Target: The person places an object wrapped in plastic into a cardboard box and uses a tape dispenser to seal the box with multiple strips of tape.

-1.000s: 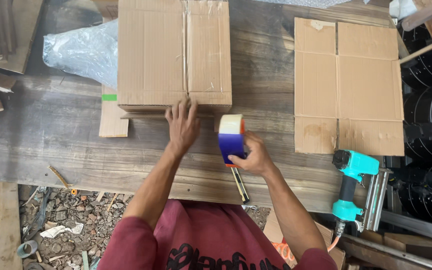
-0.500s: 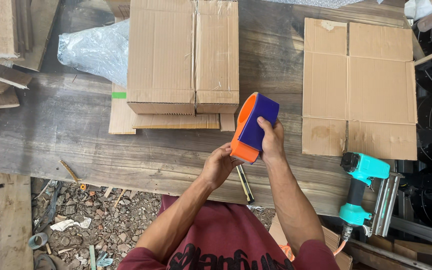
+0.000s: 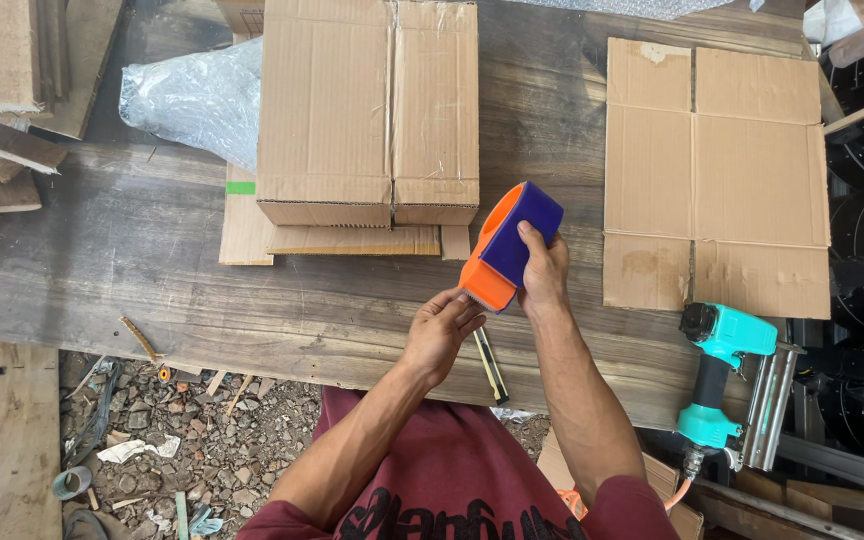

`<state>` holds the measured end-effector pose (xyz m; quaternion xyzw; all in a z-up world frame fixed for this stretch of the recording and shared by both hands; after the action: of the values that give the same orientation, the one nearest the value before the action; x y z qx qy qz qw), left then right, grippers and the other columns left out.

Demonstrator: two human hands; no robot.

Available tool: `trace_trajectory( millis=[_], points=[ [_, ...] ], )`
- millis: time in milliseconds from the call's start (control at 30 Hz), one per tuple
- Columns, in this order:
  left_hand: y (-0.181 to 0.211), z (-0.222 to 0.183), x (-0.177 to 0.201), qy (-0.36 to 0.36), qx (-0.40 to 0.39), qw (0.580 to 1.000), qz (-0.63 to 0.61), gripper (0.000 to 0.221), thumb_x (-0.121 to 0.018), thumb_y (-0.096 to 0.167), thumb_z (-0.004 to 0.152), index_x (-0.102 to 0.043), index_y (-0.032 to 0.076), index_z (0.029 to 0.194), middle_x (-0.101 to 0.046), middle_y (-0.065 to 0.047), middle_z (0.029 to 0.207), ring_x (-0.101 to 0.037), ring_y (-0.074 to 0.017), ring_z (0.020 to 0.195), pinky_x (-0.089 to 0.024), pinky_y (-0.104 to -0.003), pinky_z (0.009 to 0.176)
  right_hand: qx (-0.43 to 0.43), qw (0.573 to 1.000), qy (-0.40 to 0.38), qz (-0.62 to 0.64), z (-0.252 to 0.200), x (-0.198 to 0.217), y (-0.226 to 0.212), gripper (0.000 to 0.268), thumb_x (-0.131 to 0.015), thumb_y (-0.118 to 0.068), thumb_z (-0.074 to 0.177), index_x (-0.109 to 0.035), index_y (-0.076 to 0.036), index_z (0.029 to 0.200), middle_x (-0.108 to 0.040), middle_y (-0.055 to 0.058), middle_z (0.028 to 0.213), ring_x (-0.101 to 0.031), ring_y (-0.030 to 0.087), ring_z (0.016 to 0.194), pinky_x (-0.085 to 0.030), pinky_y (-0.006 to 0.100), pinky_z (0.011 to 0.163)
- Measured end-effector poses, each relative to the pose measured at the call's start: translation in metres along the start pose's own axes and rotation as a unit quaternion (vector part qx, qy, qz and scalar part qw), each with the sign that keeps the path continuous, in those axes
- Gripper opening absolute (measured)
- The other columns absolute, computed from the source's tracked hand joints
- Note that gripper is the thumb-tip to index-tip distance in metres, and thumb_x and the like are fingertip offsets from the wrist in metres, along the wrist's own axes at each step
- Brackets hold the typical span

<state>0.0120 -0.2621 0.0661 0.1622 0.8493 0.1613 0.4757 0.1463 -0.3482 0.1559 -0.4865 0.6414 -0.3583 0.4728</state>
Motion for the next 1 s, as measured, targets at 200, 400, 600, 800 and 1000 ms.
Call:
trace_trajectory(
  millis=[200,400,600,800,1000],
  points=[
    [-0.012,0.015,0.033,0.038,-0.043,0.998,0.004,0.016,-0.064,0.009,0.101,-0.072,0.004,0.114,-0.078,-0.011,0.098,-0.078,-0.0242,0.093,-0.063,-0.033,0.084,-0.001,1.000,-0.029,-0.006,0.013,-0.003,0.024,0.021,-0.080,-0.018,0.088,-0.061,-0.009,0.091,-0.069,0.008,0.072,-0.074,0.017,0.063,-0.061,0.029,0.056],
    [0.017,-0.013,0.033,0.057,-0.097,0.993,-0.020,0.015,-0.063,0.009,0.101,-0.071,0.004,0.114,-0.078,-0.015,0.102,-0.077,-0.0279,0.099,-0.063,-0.036,0.087,0.023,0.991,-0.121,-0.061,0.027,-0.043,0.026,0.025,-0.085,-0.023,0.086,-0.064,-0.009,0.090,-0.067,0.006,0.071,-0.071,0.016,0.061,-0.060,0.029,0.054],
    [0.008,-0.050,0.089,0.101,-0.101,0.989,-0.048,0.015,-0.064,0.007,0.100,-0.070,0.002,0.112,-0.077,-0.021,0.106,-0.076,-0.0343,0.101,-0.064,-0.039,0.086,0.150,0.977,-0.106,-0.104,0.052,-0.090,-0.030,0.025,-0.080,-0.030,0.090,-0.062,-0.013,0.091,-0.060,-0.001,0.073,-0.064,0.007,0.065,-0.053,0.022,0.055],
    [0.001,-0.022,0.157,0.169,-0.090,0.980,-0.046,0.022,-0.059,0.014,0.105,-0.066,0.007,0.125,-0.074,-0.018,0.118,-0.073,-0.0310,0.110,-0.061,-0.037,0.090,0.269,0.916,-0.262,-0.142,-0.001,-0.155,-0.034,0.029,-0.082,-0.022,0.085,-0.059,-0.013,0.101,-0.062,0.000,0.081,-0.063,0.009,0.074,-0.053,0.024,0.063],
    [0.042,0.022,0.197,0.224,-0.098,0.969,-0.045,0.035,-0.055,0.023,0.109,-0.055,0.007,0.140,-0.068,-0.015,0.133,-0.066,-0.0286,0.124,-0.052,-0.041,0.100,0.341,0.868,-0.323,-0.162,-0.048,-0.200,-0.022,0.026,-0.080,-0.021,0.090,-0.059,-0.011,0.100,-0.063,0.003,0.080,-0.063,0.009,0.075,-0.053,0.024,0.066]
  ],
)
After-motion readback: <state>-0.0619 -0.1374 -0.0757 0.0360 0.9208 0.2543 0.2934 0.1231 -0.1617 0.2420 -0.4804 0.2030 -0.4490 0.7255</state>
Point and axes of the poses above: each hand's wrist, its own z-axis towards the middle knuckle, its own x-axis out of the back of the hand, y = z × x, the point moved 7 cm from there along z, towards the middle knuckle
